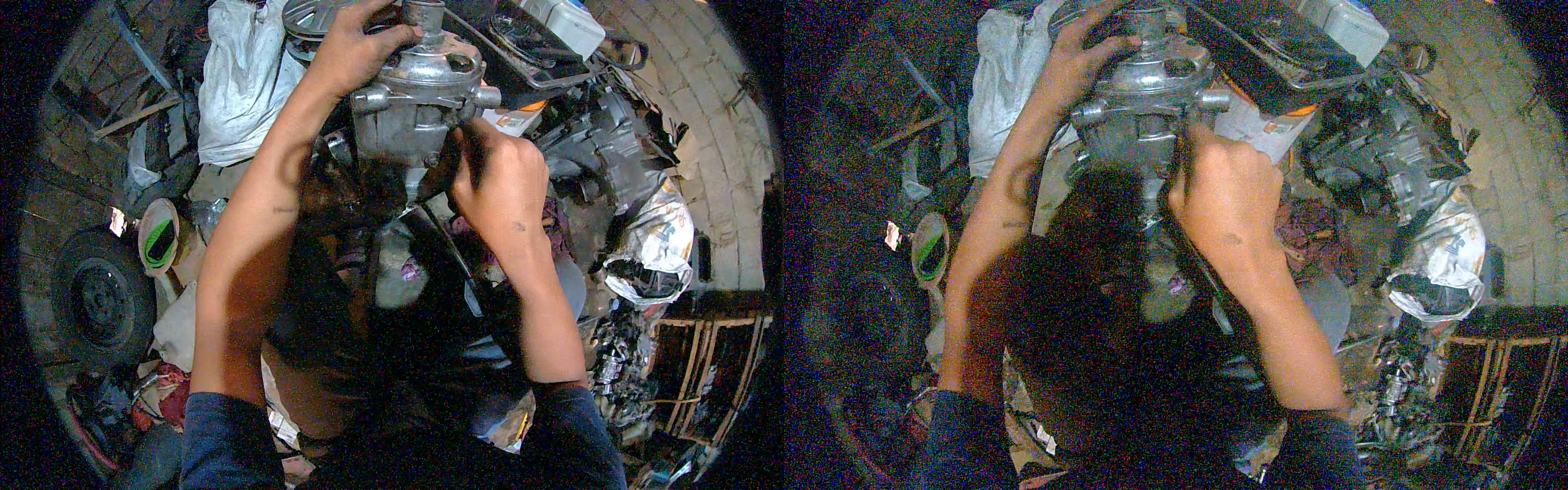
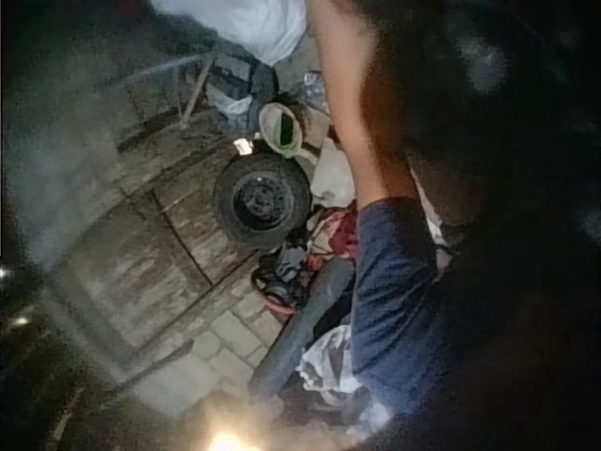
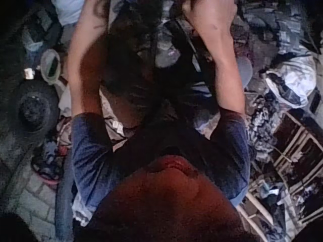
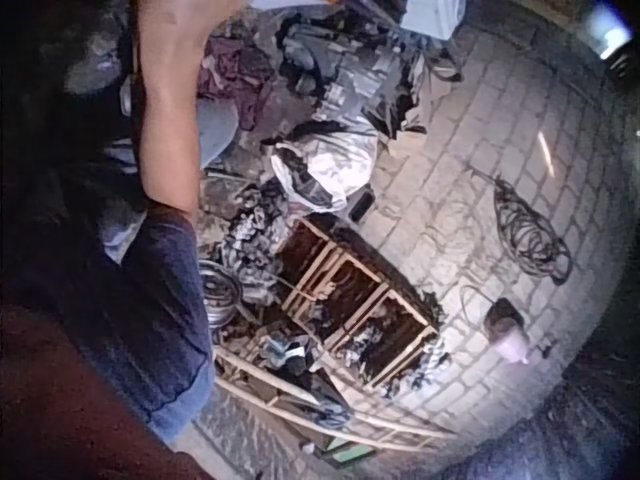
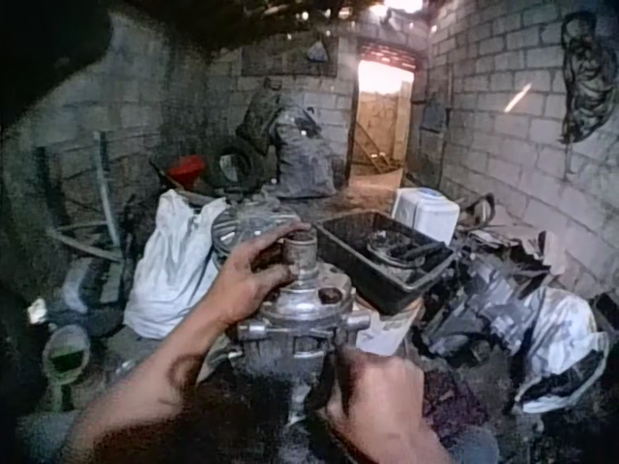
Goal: The person is working on a metallic engine part, using a wrench to tighten bolts and occasionally pouring liquid from a bottle onto the part. The task involves repetitive tightening and inspection of the engine component.
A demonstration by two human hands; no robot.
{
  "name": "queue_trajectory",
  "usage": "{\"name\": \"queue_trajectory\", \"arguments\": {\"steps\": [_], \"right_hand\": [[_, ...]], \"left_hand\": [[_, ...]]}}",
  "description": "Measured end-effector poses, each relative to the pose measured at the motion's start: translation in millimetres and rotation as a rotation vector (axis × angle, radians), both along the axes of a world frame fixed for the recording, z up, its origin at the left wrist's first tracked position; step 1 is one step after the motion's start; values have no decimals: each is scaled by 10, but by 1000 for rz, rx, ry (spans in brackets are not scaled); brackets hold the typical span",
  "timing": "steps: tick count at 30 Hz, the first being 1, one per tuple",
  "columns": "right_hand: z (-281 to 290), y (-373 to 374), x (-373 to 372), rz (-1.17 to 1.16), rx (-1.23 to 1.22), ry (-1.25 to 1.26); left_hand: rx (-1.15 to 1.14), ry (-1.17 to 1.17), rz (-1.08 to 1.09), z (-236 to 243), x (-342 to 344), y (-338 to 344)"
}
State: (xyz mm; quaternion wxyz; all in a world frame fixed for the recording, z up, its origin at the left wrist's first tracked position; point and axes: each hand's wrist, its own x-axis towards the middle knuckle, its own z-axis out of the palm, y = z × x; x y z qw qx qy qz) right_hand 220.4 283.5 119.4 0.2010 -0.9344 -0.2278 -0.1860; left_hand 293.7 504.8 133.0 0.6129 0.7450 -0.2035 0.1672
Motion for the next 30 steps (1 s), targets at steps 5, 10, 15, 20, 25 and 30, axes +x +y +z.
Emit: {"name": "queue_trajectory", "arguments": {"steps": [5,10,15,20,25,30], "right_hand": [[27,38,-35,-36,-126,19],[40,-11,57,29,8,-74],[139,-16,16,22,-153,20],[38,-29,35,8,-85,18],[337,-93,39,-24,-318,161],[247,-206,116,-28,-137,34]], "left_hand": [[-34,-56,10,-8,24,-51],[-27,-68,55,-36,-16,-59],[-20,-21,105,28,-66,-60],[4,-68,125,-5,-74,-115],[-33,-35,122,49,-107,-122],[-27,-44,129,24,-83,-94]]}}
